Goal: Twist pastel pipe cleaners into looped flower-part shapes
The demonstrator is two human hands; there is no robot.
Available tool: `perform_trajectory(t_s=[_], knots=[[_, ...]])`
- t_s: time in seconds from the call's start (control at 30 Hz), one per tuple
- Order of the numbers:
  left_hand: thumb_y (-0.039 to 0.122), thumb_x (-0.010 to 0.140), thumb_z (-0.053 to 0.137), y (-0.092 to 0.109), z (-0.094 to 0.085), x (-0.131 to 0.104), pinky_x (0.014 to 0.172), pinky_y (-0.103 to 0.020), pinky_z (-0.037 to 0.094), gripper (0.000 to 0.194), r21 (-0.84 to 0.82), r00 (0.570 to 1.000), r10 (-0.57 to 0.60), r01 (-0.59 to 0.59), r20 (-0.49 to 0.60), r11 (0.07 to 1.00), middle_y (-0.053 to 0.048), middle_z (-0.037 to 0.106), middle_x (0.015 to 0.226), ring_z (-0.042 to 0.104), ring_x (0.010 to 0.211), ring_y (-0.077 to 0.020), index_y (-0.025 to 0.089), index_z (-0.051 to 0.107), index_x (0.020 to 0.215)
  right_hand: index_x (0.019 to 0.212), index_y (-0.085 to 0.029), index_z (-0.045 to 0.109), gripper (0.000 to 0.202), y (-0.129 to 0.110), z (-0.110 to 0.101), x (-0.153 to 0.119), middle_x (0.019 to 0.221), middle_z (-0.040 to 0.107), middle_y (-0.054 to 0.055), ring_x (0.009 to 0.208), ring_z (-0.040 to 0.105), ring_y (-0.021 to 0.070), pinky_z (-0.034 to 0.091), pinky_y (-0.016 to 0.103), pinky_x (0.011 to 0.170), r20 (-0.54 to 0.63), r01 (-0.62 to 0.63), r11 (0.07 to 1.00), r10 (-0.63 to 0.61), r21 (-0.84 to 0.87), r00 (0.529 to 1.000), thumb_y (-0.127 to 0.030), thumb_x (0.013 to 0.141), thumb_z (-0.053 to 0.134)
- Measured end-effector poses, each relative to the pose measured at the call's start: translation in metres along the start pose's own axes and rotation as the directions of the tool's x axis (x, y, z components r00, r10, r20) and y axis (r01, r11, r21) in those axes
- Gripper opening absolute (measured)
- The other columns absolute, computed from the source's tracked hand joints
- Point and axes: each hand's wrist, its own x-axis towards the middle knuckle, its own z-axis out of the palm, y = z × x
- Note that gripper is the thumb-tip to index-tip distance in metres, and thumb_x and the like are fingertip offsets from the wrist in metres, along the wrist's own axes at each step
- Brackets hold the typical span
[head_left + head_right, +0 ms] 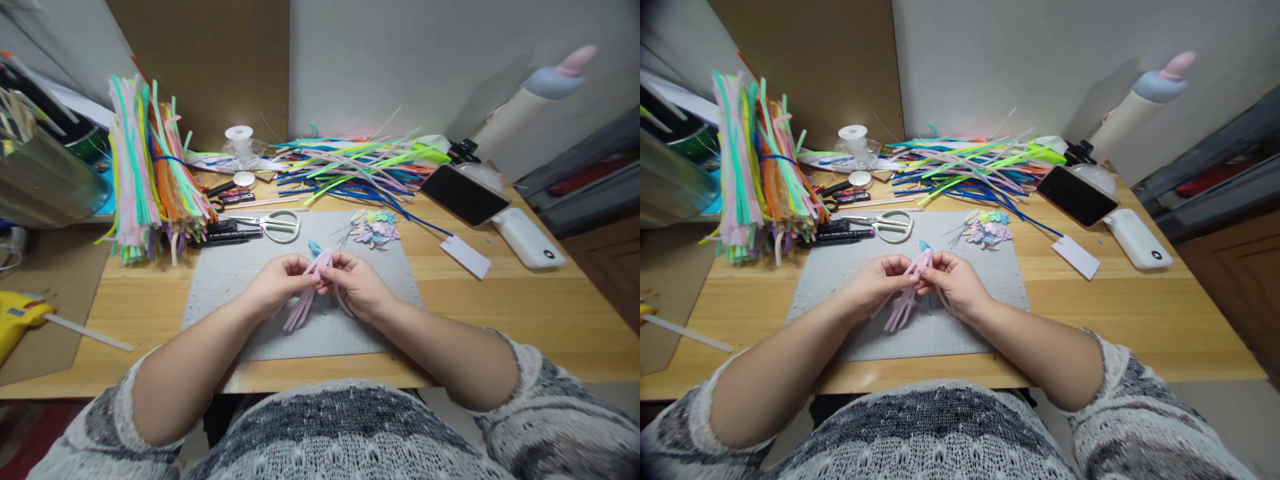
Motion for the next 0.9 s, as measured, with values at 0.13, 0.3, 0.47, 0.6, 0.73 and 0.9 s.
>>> perform_trajectory(t_s=[0.13,0.3,0.47,0.6,0.73,0.9], knots=[[0.025,0.061,0.079,0.000,0.001,-0.001,0.060,-0.022,0.043,0.028,0.047,1.000,0.005,-0.004,-0.021,0.999,-0.001,0.067,0.065,0.061,0.059,-0.0104,0.011,0.058,0.072,0.086,-0.016,0.064,0.031,-0.001,0.000,-0.001,0.068,0.069,0.001,0.056,0.065,0.0117,0.055,0.021,0.053,0.040,-0.012,0.999,0.014,-0.044,0.999,-0.032,0.065,0.080],[0.025,0.065,0.076,0.002,0.003,-0.003,0.059,-0.021,0.041,0.026,0.045,0.999,-0.004,0.002,0.038,0.999,-0.001,0.066,0.065,0.060,0.060,-0.0096,0.013,0.054,0.072,0.075,-0.013,0.067,0.025,-0.004,-0.002,-0.001,0.065,0.068,0.002,0.054,0.064,0.0099,0.054,0.020,0.054,0.080,0.052,0.989,-0.041,-0.141,0.996,-0.035,0.069,0.077],[0.030,0.074,0.067,0.004,0.004,-0.005,0.054,-0.021,0.039,0.021,0.081,0.986,-0.070,0.058,0.149,0.995,-0.001,0.064,0.068,0.055,0.057,-0.0082,0.013,0.055,0.074,0.072,-0.013,0.066,0.024,-0.005,-0.003,-0.001,0.061,0.067,0.002,0.052,0.062,0.0102,0.050,0.019,0.049,0.084,0.058,0.983,-0.044,-0.177,0.996,-0.035,0.072,0.074],[0.026,0.074,0.066,0.006,0.005,-0.005,0.055,-0.021,0.038,0.017,0.084,0.975,-0.058,0.041,0.212,0.996,-0.002,0.064,0.070,0.053,0.059,-0.0081,0.013,0.055,0.072,0.071,-0.012,0.065,0.025,-0.003,-0.003,-0.001,0.061,0.067,0.003,0.050,0.061,0.0101,0.049,0.018,0.044,0.087,0.050,0.985,-0.036,-0.164,0.996,-0.035,0.071,0.075],[0.028,0.074,0.065,0.005,0.004,-0.005,0.057,-0.022,0.039,0.017,0.090,0.981,-0.045,0.028,0.188,0.996,-0.003,0.065,0.071,0.056,0.063,-0.0101,0.013,0.055,0.072,0.072,-0.013,0.064,0.025,-0.004,-0.002,-0.001,0.061,0.067,0.002,0.048,0.062,0.0104,0.048,0.018,0.043,0.061,0.053,0.983,-0.043,-0.174,0.997,-0.034,0.070,0.075],[0.032,0.072,0.068,0.006,0.001,-0.005,0.047,-0.019,0.032,0.024,0.184,0.997,-0.048,0.037,0.057,0.982,0.004,0.056,0.057,0.045,0.046,-0.0052,0.014,0.052,0.069,0.069,-0.013,0.062,0.026,-0.013,-0.006,0.002,0.054,0.064,0.001,0.045,0.060,0.0097,0.048,0.017,0.041,-0.036,0.124,0.973,-0.133,-0.197,0.990,-0.036,0.068,0.076]])
